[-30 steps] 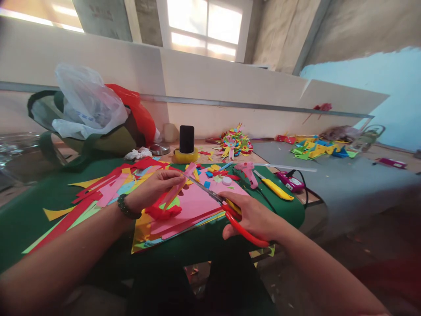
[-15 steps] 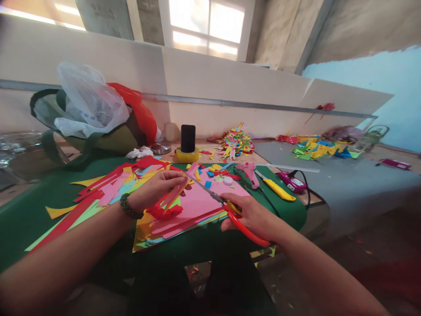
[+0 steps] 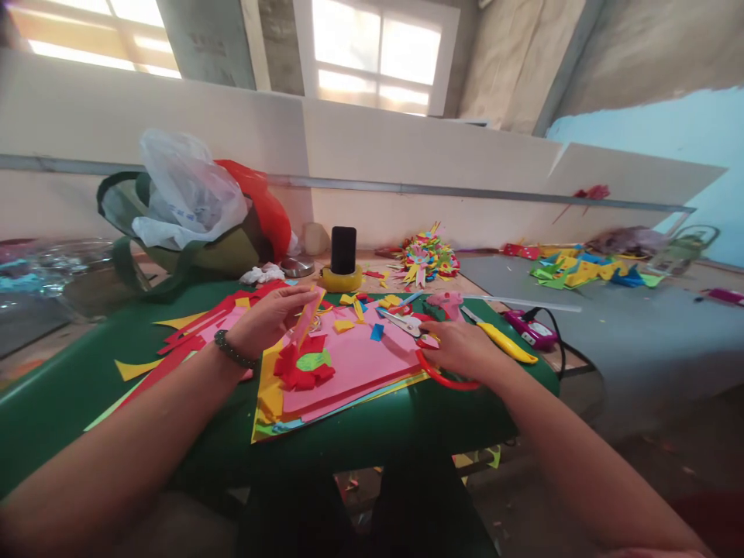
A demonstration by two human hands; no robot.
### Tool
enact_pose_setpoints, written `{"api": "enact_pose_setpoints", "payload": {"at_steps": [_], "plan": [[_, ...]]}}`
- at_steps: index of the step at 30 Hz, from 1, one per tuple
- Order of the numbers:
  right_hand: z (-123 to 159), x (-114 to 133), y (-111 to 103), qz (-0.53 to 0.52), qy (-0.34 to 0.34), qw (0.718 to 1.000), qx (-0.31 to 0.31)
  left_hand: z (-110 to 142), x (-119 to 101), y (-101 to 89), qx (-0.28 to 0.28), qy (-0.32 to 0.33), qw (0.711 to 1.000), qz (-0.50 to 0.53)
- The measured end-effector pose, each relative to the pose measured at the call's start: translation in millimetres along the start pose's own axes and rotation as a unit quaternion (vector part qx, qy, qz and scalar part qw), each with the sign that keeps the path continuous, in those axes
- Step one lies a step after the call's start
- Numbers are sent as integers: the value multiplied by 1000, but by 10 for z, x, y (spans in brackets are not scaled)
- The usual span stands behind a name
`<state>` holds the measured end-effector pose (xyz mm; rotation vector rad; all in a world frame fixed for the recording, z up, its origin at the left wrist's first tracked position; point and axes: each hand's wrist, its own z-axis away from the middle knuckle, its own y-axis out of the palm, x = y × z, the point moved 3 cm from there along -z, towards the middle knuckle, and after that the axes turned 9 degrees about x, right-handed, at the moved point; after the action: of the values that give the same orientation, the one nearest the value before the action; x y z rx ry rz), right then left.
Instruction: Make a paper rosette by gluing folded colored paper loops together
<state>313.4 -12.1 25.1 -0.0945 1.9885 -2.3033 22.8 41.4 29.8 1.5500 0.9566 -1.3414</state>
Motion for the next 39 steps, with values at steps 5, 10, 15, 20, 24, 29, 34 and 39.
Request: {"api": "enact_pose_setpoints", "payload": {"at_steps": [5, 10, 15, 20, 24, 29, 34, 39], "plan": [[-148, -161, 145, 7, -30, 999, 44, -9, -32, -17, -16, 4, 999, 45], [-127, -172, 102, 40, 2, 998, 51, -39, 9, -36, -39, 25, 997, 62], [60, 337, -353, -71, -116, 985, -105, -26, 36, 23, -19, 35, 999, 24], [-292, 1120, -489, -299, -255, 914, -103, 30, 5, 116, 18, 59, 998, 1], [-734, 1189, -480, -435, -263, 861, -22, -5, -57, 10, -30, 89, 995, 21], [-913, 761, -485, -494, -227, 839, 6, -109, -96, -267, -165, 95, 980, 53], [-855, 957, -206, -304, -208, 925, 89, -137, -87, -364, -196, 85, 976, 41], [-817, 1137, -108, -104, -225, 968, 29, -163, -96, -493, -232, 101, 967, 31]]}}
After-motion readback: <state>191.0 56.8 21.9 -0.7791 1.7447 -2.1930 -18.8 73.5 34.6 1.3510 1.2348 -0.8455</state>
